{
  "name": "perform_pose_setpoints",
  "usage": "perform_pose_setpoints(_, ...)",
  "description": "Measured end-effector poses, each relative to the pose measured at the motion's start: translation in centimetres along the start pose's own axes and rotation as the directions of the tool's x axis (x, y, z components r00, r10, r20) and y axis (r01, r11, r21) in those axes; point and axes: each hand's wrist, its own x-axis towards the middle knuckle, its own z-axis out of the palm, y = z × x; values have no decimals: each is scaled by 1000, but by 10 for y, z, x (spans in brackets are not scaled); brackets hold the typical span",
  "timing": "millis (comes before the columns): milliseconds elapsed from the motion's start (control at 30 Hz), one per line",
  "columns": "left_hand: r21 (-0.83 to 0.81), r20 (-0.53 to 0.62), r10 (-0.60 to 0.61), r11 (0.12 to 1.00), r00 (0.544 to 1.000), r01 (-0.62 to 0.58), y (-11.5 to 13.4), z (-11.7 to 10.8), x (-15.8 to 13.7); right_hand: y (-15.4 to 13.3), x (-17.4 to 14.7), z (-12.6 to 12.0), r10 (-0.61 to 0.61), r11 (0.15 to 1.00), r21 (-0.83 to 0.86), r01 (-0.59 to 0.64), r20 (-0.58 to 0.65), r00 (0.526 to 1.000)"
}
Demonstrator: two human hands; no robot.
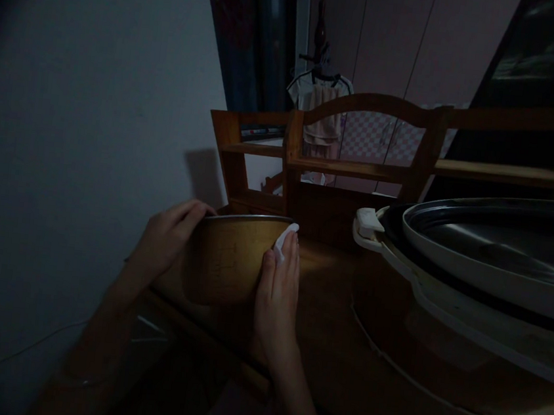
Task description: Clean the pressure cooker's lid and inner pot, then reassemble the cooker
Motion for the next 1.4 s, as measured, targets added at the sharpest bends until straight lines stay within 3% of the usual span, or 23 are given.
perform_pose_setpoints(100, 219, 15, -43, 975, 999, 39, 32, 15, 5, -1, -1, -1, -21, 1000, 4, 21, 7, 1000)
perform_pose_setpoints(233, 433, -72, -69, 896, 995, 93, 45, 31, 11, -1, -3, 1, -5, 1000, 1, 5, -21, 1000)
perform_pose_setpoints(367, 400, -46, -47, 915, 998, 62, 40, 27, 14, 2, -4, 2, -30, 999, -18, 30, -26, 999)
perform_pose_setpoints(633, 223, 177, -119, 972, 977, 78, 26, 9, 34, 9, -3, 1, -104, 994, 19, 105, -5, 995)
perform_pose_setpoints(833, 223, 198, -174, 966, 965, 128, 16, 6, 41, 3, -6, 4, -253, 962, -90, 257, 61, 966)
perform_pose_setpoints(933, 218, 179, -163, 968, 970, 122, 17, 6, 39, -9, -6, 6, -367, 898, -203, 391, 146, 919)
perform_pose_setpoints(1100, 223, 201, -140, 970, 970, 94, 22, 7, 38, -25, -10, 5, -531, 710, -259, 655, 415, 739)
perform_pose_setpoints(1200, 226, 219, -136, 970, 966, 86, 20, 7, 37, -18, -21, 0, -546, 654, -250, 714, 498, 674)
perform_pose_setpoints(1267, 219, 172, -116, 973, 978, 77, 16, 7, 34, -7, -32, -4, -535, 653, -267, 709, 500, 681)
perform_pose_setpoints(1300, 219, 128, -97, 973, 987, 68, 14, 8, 33, 0, -38, -7, -526, 670, -281, 687, 474, 707)
perform_pose_setpoints(1400, 227, 2, -50, 973, 999, 48, 4, 8, 29, 19, -47, -9, -455, 803, -270, 531, 299, 839)
